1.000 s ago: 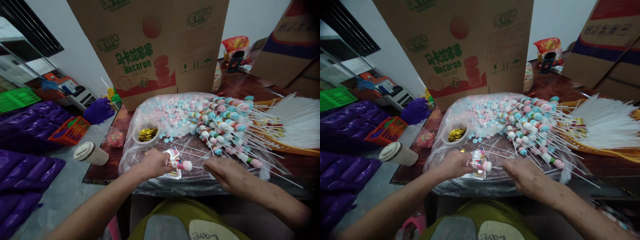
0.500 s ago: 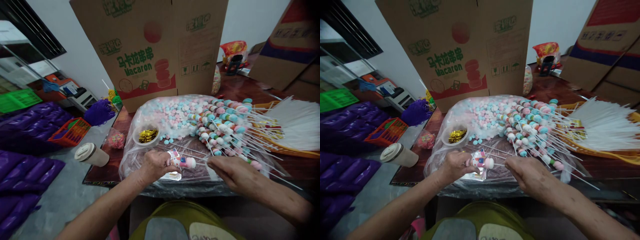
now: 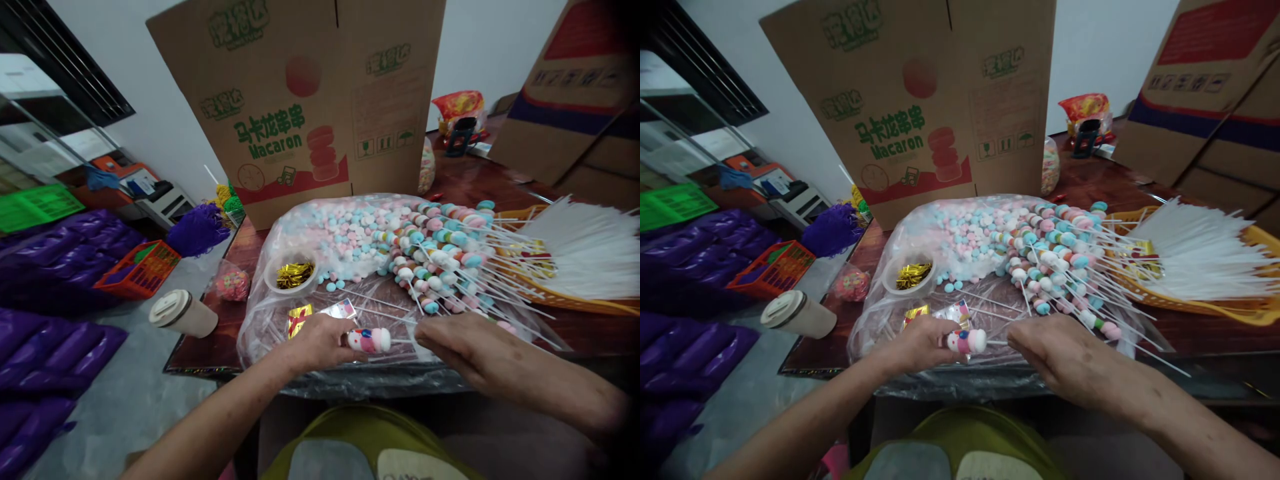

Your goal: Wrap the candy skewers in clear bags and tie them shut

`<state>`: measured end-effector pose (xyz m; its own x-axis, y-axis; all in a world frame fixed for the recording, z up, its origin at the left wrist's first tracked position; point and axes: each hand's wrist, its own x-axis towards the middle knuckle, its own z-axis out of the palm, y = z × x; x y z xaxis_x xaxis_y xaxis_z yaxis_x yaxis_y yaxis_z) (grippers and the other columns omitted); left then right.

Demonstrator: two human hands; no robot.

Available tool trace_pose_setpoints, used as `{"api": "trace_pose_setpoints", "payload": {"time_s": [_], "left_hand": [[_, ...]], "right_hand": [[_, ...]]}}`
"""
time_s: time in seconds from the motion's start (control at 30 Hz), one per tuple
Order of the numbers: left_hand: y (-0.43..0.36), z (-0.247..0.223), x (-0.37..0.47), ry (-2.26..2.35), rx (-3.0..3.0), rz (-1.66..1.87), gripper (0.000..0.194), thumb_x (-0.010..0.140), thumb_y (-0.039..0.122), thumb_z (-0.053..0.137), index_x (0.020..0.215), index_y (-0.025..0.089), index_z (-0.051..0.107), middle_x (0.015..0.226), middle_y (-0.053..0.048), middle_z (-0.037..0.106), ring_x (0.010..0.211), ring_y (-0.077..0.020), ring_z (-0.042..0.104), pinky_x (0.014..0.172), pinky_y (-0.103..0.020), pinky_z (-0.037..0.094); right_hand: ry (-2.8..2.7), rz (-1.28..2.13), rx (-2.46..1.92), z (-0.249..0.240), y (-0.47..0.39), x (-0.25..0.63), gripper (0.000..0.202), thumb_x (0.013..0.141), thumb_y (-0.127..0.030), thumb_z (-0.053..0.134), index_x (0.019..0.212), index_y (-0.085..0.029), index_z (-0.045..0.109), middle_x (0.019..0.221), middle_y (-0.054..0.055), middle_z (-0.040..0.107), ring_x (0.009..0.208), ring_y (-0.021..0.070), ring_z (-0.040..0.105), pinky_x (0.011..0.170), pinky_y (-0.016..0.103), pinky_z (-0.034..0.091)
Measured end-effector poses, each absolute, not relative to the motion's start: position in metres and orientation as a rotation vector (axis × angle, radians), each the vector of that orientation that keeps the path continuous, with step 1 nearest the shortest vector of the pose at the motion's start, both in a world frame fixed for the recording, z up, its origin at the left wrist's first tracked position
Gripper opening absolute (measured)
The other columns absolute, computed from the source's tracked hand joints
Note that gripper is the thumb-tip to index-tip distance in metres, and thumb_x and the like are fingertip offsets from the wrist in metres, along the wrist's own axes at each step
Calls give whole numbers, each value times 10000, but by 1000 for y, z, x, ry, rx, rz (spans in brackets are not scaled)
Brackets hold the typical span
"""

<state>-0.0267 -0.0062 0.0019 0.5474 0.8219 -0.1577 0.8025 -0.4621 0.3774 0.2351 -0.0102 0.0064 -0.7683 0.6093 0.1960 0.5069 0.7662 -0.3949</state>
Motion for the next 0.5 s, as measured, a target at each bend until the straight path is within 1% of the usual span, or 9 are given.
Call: {"api": "trace_pose_setpoints", "payload": {"time_s": [0.1, 0.2, 0.3, 0.43, 0.5], "left_hand": [[-4, 0, -17, 1339, 2265, 58, 334, 706, 510, 609, 788, 187, 634, 620, 38, 594, 586, -106, 521, 525, -183, 329], [-3, -6, -9, 1367, 2275, 49, 383, 677, 542, 617, 825, 190, 640, 679, 15, 626, 638, -134, 550, 559, -199, 359], [-2, -10, -4, 1414, 2320, 15, 389, 670, 547, 616, 836, 197, 638, 725, -1, 645, 677, -161, 573, 578, -220, 371], [-2, -5, -9, 1335, 2309, 35, 449, 633, 583, 636, 880, 209, 621, 708, 22, 630, 661, -148, 570, 537, -205, 353], [-3, -2, -15, 1345, 2322, 77, 401, 651, 555, 640, 850, 207, 622, 677, 30, 624, 624, -133, 563, 511, -201, 332]], "right_hand": [[-2695, 406, -884, 4, -9, 234, 170, 796, -85, 389, 668, -196, 402, 610, -6, 528, 526, 109, 447, 506, 237, 263], [-2694, 431, -939, 0, -11, 224, 170, 799, -84, 373, 682, -196, 423, 631, 3, 559, 550, 122, 473, 522, 244, 276], [-2686, 449, -974, 1, -12, 210, 153, 783, -85, 382, 706, -197, 453, 655, 11, 593, 574, 133, 505, 531, 249, 282], [-2774, 403, -1049, 3, -7, 210, 137, 725, -72, 420, 696, -193, 477, 666, 21, 615, 585, 145, 530, 522, 249, 273], [-2789, 386, -1041, 1, -4, 217, 160, 740, -61, 401, 706, -194, 484, 674, 21, 613, 585, 145, 529, 526, 248, 276]]}}
